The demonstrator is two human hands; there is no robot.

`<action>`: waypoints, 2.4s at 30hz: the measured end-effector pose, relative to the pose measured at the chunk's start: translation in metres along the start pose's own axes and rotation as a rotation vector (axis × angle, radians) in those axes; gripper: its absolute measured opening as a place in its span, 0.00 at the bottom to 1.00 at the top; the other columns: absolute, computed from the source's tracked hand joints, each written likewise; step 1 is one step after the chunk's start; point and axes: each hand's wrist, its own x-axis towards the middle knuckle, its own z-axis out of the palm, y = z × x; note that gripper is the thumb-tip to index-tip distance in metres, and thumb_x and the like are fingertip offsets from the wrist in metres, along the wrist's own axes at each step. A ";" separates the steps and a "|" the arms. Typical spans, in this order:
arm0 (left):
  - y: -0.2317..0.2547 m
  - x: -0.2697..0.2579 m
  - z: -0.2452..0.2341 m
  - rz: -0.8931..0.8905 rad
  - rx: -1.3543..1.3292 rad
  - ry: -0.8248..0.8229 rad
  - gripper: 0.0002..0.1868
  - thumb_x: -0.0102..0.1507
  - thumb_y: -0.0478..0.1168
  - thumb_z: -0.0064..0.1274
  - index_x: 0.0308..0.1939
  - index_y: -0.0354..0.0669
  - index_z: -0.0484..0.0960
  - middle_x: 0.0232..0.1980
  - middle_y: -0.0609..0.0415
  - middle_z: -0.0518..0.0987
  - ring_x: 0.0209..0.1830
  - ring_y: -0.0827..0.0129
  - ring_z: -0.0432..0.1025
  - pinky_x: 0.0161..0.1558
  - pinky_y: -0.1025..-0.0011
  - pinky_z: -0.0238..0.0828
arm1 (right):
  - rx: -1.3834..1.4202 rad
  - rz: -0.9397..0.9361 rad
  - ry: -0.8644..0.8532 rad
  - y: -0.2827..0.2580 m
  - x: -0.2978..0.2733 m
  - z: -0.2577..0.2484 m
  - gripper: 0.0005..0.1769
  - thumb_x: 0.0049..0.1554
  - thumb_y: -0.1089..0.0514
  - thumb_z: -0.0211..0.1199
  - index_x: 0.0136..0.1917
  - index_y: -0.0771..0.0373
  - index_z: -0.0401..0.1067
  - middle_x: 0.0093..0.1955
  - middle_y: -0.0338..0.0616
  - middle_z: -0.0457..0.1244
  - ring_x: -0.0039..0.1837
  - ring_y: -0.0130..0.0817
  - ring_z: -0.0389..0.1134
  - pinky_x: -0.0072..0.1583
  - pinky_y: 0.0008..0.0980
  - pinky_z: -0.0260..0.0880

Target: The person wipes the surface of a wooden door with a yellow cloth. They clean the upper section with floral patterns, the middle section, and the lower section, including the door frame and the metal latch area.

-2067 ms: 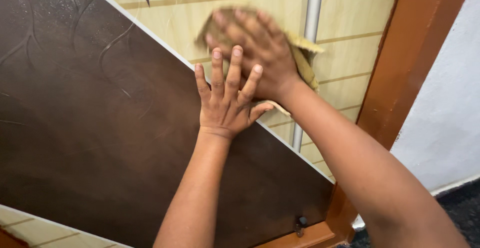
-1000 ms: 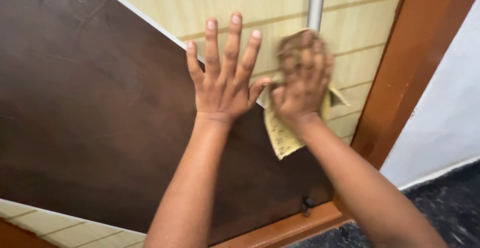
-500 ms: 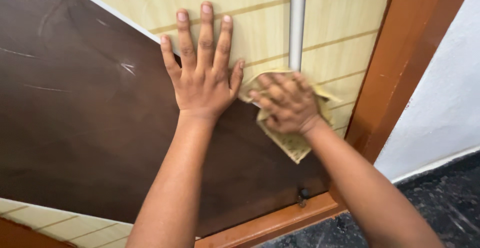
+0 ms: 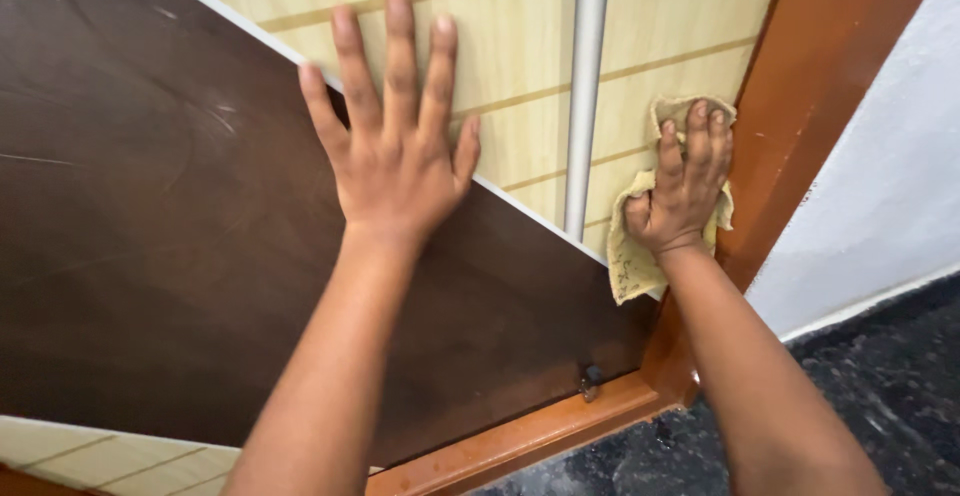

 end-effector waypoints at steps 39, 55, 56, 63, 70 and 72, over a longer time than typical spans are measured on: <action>0.021 -0.072 0.041 0.181 0.178 0.171 0.26 0.80 0.49 0.40 0.83 0.59 0.65 0.85 0.53 0.58 0.83 0.42 0.52 0.77 0.37 0.32 | -0.011 -0.473 -0.137 -0.113 -0.125 0.033 0.31 0.66 0.35 0.45 0.78 0.41 0.59 0.79 0.38 0.51 0.80 0.38 0.49 0.83 0.54 0.35; 0.020 -0.074 0.041 0.190 0.146 0.151 0.25 0.79 0.46 0.37 0.81 0.55 0.64 0.84 0.51 0.59 0.82 0.40 0.53 0.77 0.37 0.33 | 0.051 0.448 -0.138 -0.071 -0.143 0.007 0.41 0.65 0.51 0.38 0.86 0.69 0.34 0.88 0.65 0.31 0.89 0.65 0.30 0.85 0.62 0.31; 0.020 -0.075 0.042 0.190 0.139 0.148 0.25 0.79 0.46 0.37 0.81 0.55 0.64 0.84 0.51 0.59 0.82 0.40 0.53 0.76 0.37 0.33 | 0.047 0.416 -0.128 -0.071 -0.121 0.003 0.42 0.64 0.53 0.39 0.86 0.70 0.35 0.88 0.64 0.32 0.89 0.65 0.32 0.85 0.61 0.31; 0.019 -0.075 0.043 0.191 0.149 0.164 0.25 0.79 0.46 0.38 0.81 0.55 0.64 0.84 0.51 0.60 0.82 0.41 0.53 0.77 0.38 0.34 | 0.018 0.346 -0.001 -0.066 -0.002 0.006 0.39 0.69 0.42 0.33 0.87 0.62 0.41 0.89 0.53 0.38 0.88 0.53 0.38 0.85 0.57 0.35; 0.017 -0.077 0.044 0.197 0.126 0.164 0.27 0.76 0.43 0.37 0.81 0.54 0.65 0.85 0.51 0.59 0.82 0.41 0.54 0.77 0.38 0.34 | 0.014 0.367 -0.038 -0.059 -0.078 0.009 0.39 0.69 0.41 0.32 0.87 0.61 0.37 0.89 0.56 0.37 0.89 0.57 0.37 0.85 0.57 0.36; 0.018 -0.077 0.044 0.198 0.129 0.162 0.27 0.76 0.42 0.37 0.81 0.54 0.65 0.85 0.51 0.59 0.82 0.41 0.54 0.77 0.38 0.34 | 0.000 0.357 -0.106 -0.052 -0.123 0.007 0.41 0.67 0.45 0.34 0.87 0.62 0.32 0.88 0.59 0.34 0.89 0.61 0.35 0.85 0.59 0.35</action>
